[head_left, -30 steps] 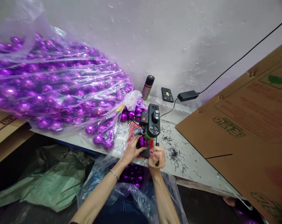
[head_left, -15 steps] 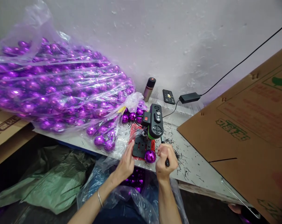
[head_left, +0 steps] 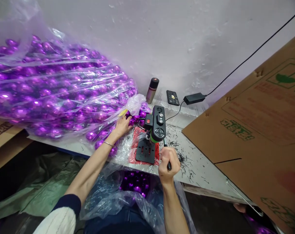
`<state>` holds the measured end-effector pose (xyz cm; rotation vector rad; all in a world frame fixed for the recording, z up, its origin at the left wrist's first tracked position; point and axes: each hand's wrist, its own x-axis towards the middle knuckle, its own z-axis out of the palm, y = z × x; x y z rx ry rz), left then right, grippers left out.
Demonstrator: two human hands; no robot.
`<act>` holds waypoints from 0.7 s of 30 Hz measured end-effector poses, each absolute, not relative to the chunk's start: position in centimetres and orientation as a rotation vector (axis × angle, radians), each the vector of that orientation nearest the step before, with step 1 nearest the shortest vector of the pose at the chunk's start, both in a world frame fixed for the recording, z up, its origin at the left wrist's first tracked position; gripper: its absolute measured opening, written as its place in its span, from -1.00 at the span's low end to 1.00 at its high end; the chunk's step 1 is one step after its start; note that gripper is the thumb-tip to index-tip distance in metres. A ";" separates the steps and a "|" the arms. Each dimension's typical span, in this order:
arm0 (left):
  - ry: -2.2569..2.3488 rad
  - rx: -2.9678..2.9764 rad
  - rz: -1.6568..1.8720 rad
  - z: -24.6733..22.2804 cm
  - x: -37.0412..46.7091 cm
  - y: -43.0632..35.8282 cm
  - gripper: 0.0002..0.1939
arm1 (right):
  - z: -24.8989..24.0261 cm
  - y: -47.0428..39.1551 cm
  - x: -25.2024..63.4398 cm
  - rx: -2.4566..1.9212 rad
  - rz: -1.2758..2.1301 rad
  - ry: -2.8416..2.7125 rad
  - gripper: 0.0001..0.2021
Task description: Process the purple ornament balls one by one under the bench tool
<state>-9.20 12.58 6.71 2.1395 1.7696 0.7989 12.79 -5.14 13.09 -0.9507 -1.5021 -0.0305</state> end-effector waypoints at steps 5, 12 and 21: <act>1.447 1.752 1.042 6.9 -8.9 8.2 -0.37 | 13.0 -5.2 12.9 -0.958 -0.030 -1.518 -0.69; 1.308 1.403 1.159 5.8 -7.3 1.2 -0.37 | 13.1 -5.3 13.0 -0.957 -0.029 -1.532 -0.69; 1.335 1.770 1.127 3.6 -4.5 -0.7 -0.36 | 16.0 -5.3 12.7 -1.013 0.113 -1.482 -0.68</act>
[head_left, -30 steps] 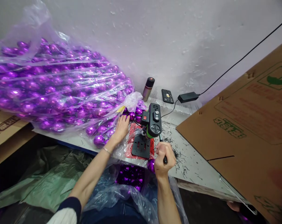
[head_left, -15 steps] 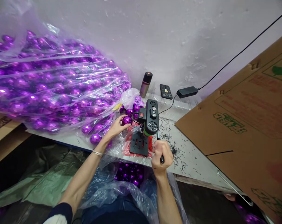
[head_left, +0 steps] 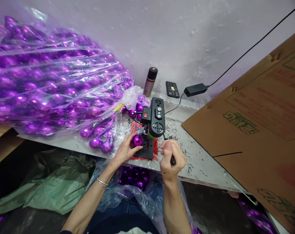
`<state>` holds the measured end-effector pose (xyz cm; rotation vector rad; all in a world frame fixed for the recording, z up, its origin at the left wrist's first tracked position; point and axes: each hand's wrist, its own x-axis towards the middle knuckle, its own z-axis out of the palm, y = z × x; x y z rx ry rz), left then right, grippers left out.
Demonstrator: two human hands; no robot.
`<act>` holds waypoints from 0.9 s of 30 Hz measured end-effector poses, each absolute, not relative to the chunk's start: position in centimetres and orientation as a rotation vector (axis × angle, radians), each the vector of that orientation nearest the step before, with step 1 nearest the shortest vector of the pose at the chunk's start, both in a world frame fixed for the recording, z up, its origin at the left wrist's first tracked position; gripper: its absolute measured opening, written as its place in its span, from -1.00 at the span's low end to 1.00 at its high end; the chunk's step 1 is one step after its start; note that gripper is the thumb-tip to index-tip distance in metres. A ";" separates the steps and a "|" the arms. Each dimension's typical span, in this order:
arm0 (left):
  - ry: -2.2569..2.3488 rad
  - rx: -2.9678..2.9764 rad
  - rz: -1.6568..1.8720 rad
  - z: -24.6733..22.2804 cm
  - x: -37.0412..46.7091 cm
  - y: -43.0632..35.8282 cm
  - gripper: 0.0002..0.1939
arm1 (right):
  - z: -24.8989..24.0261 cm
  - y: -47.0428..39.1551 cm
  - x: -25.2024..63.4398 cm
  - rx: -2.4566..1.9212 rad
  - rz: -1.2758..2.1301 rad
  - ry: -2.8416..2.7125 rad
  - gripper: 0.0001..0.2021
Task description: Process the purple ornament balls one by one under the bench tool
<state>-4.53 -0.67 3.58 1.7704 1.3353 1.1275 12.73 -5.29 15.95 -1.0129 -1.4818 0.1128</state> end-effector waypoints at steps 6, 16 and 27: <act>1.361 1.846 0.958 4.5 -4.1 -0.4 -0.31 | 16.5 -5.2 12.7 -1.044 0.127 -1.475 -0.67; 1.328 2.046 0.916 4.0 -2.5 0.2 -0.42 | 15.8 -5.3 12.8 -1.003 0.075 -1.502 -0.70; 1.345 1.976 1.068 1.2 -0.6 -0.1 -0.36 | 15.2 -5.4 13.0 -0.985 0.034 -1.542 -0.71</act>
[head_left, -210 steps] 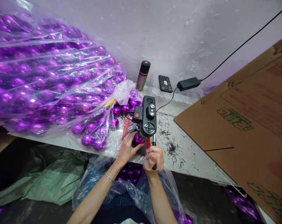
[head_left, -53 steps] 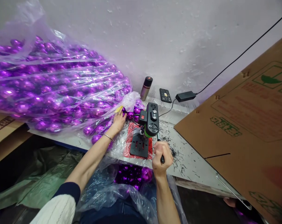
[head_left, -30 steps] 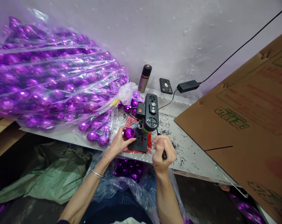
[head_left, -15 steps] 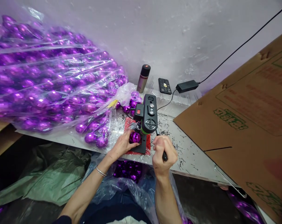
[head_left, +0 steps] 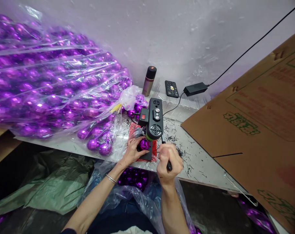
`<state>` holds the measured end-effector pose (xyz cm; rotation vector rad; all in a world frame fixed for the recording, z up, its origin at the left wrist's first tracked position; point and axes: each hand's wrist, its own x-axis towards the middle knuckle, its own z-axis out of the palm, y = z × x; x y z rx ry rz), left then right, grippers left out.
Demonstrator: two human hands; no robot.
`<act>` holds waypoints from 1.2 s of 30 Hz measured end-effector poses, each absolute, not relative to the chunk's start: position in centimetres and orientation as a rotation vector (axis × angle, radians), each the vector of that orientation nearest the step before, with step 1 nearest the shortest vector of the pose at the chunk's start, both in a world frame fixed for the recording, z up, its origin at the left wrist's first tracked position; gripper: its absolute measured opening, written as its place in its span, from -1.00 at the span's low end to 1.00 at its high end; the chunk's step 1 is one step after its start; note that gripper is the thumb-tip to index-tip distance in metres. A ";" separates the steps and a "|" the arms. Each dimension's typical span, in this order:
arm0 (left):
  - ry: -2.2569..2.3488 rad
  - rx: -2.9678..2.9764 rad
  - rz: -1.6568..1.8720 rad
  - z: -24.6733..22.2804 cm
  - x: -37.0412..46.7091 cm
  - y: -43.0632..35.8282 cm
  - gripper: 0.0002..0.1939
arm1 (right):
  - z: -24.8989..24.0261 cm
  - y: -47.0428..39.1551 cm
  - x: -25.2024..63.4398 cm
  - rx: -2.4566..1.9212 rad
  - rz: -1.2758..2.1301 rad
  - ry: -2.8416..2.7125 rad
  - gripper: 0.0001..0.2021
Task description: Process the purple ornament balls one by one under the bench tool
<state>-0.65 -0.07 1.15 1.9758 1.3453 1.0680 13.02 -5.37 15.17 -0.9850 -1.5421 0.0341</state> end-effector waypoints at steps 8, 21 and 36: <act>1.318 1.979 1.104 0.7 -0.7 -0.1 -0.35 | 11.8 -5.8 12.7 -0.993 -0.026 -1.498 -0.72; 1.324 1.990 1.116 1.1 -0.6 -0.2 -0.35 | 7.7 -4.8 12.3 -0.912 -0.147 -1.432 -0.66; 1.346 1.959 1.098 1.2 -0.5 0.0 -0.38 | 6.5 -4.6 12.6 -0.881 -0.154 -1.518 -0.69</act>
